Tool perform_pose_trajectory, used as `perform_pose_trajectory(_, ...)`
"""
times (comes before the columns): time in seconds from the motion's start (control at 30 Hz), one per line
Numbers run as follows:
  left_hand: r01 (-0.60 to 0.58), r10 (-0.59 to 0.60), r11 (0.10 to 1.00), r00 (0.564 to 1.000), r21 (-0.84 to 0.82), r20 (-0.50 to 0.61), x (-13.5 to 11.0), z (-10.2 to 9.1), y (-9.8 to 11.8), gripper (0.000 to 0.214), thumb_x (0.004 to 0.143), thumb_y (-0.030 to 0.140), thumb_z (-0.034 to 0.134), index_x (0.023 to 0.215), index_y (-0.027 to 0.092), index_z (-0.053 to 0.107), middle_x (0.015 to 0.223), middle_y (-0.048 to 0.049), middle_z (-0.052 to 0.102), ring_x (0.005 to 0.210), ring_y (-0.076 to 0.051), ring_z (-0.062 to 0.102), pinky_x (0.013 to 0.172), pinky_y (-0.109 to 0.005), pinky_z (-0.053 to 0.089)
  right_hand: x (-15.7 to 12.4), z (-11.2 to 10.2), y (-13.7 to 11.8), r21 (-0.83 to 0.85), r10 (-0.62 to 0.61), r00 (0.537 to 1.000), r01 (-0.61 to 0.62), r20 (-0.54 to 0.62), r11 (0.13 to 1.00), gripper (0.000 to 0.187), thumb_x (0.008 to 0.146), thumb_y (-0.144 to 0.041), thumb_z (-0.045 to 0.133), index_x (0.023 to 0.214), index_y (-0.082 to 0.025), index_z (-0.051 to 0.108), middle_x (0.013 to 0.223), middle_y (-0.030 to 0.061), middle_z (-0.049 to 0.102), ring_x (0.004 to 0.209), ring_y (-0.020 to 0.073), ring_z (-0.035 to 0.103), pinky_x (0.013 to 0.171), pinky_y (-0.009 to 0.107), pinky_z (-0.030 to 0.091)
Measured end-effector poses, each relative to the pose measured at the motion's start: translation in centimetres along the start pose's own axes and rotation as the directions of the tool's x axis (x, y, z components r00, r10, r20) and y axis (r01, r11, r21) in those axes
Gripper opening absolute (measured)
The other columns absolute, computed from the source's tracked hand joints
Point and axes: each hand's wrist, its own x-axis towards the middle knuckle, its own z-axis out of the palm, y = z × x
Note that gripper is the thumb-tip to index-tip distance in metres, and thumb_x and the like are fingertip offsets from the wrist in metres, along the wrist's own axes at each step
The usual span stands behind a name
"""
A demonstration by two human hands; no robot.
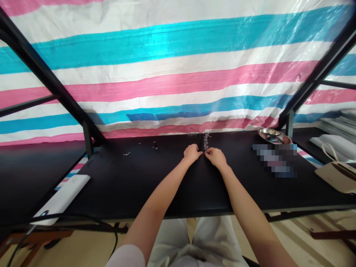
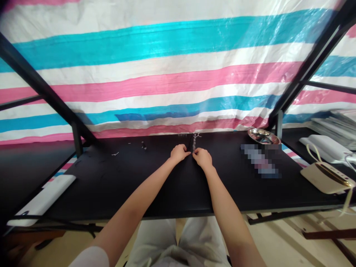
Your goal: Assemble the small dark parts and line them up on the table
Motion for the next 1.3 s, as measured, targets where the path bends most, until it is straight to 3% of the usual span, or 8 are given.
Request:
perform_pose_trajectory(0.4, -0.009, 0.005, 0.998, 0.998, 0.061, 0.07, -2.7, -3.1, -1.7, 0.036, 0.056, 0.041, 0.073, 0.081, 0.019, 0.059, 0.087, -0.0111, 0.064, 0.083, -0.029, 0.062, 0.068, -0.033, 0.043, 0.1, 0.5, 0.0, -0.01, 0.064, 0.998, -0.064, 0.007, 0.998, 0.021, 0.075, -0.04, 0.055, 0.083, -0.024, 0.065, 0.073, 0.0038, 0.065, 0.07, 0.0183, 0.06, 0.056, 0.025, 0.037)
perform_pose_trajectory(0.57, 0.052, -0.052, 0.998, 0.999, -0.024, 0.013, -4.8, -6.5, -4.9, 0.042, 0.045, 0.039, 0.079, 0.079, 0.019, 0.063, 0.064, -0.0046, 0.063, 0.062, -0.021, 0.062, 0.058, -0.025, 0.041, 0.1, 0.4, 0.1, -0.018, 0.074, 0.997, -0.074, 0.011, 0.997, 0.023, 0.074, -0.042, 0.056, 0.084, -0.023, 0.065, 0.075, 0.0048, 0.065, 0.071, 0.0193, 0.06, 0.057, 0.026, 0.038)
perform_pose_trajectory(0.7, 0.209, -0.222, 0.974, 0.956, 0.084, 0.193, -6.0, -10.4, -8.3, 0.044, 0.061, 0.048, 0.067, 0.093, 0.017, 0.062, 0.047, 0.002, 0.059, 0.036, -0.012, 0.052, 0.051, -0.023, 0.038, -0.1, -0.3, 0.1, -0.054, 0.086, 0.995, -0.084, 0.047, 0.995, 0.025, 0.072, -0.044, 0.058, 0.085, -0.023, 0.063, 0.077, 0.0046, 0.065, 0.073, 0.0194, 0.061, 0.058, 0.026, 0.038)
perform_pose_trajectory(0.87, 0.364, -0.395, 0.909, 0.907, 0.203, 0.145, -5.8, -14.1, -12.7, 0.041, 0.071, 0.051, 0.058, 0.09, 0.016, 0.061, 0.057, -0.0015, 0.065, 0.04, -0.012, 0.054, 0.049, -0.022, 0.04, -0.4, -1.0, -0.1, -0.092, 0.075, 0.985, -0.062, 0.153, 0.994, 0.021, 0.07, -0.041, 0.061, 0.073, -0.021, 0.061, 0.075, 0.0037, 0.065, 0.071, 0.0172, 0.06, 0.058, 0.024, 0.038)
perform_pose_trajectory(0.97, 0.406, -0.411, 0.906, 0.912, 0.122, 0.019, -4.5, -14.1, -14.5, 0.049, 0.072, 0.051, 0.057, 0.104, 0.015, 0.055, 0.063, -0.002, 0.066, 0.04, -0.012, 0.054, 0.049, -0.023, 0.04, -0.5, -1.0, -0.2, -0.081, 0.052, 0.974, -0.034, 0.222, 0.996, 0.024, 0.068, -0.044, 0.063, 0.069, -0.02, 0.06, 0.072, 0.0038, 0.064, 0.066, 0.0159, 0.059, 0.056, 0.023, 0.038)
perform_pose_trajectory(1.07, 0.34, -0.335, 0.94, 0.933, 0.016, -0.135, -2.9, -13.1, -15.3, 0.055, 0.074, 0.045, 0.058, 0.118, 0.016, 0.044, 0.071, -0.0013, 0.066, 0.044, -0.011, 0.055, 0.054, -0.023, 0.041, -0.7, -1.0, -0.3, -0.068, 0.046, 0.968, -0.031, 0.245, 0.997, 0.027, 0.067, -0.046, 0.064, 0.067, -0.019, 0.06, 0.069, 0.0037, 0.063, 0.064, 0.0155, 0.059, 0.054, 0.023, 0.037)
perform_pose_trajectory(1.2, 0.27, -0.242, 0.961, 0.921, 0.053, -0.304, -1.4, -11.8, -15.4, 0.028, 0.076, 0.036, 0.057, 0.097, 0.018, 0.057, 0.075, -0.0032, 0.064, 0.063, -0.015, 0.06, 0.061, -0.024, 0.04, -0.8, -1.0, -0.3, -0.053, 0.045, 0.972, -0.034, 0.229, 0.998, 0.028, 0.067, -0.046, 0.064, 0.067, -0.019, 0.06, 0.069, 0.0037, 0.063, 0.064, 0.0151, 0.058, 0.053, 0.023, 0.036)
perform_pose_trajectory(1.3, 0.208, -0.174, 0.976, 0.919, 0.061, -0.352, -1.5, -10.8, -15.1, 0.014, 0.078, 0.03, 0.055, 0.078, 0.017, 0.06, 0.069, -0.0037, 0.063, 0.069, -0.016, 0.059, 0.062, -0.024, 0.039, -0.9, -1.1, -0.3, -0.046, 0.03, 0.975, -0.02, 0.222, 0.999, 0.027, 0.067, -0.046, 0.064, 0.067, -0.019, 0.06, 0.069, 0.0037, 0.063, 0.064, 0.0153, 0.059, 0.054, 0.023, 0.037)
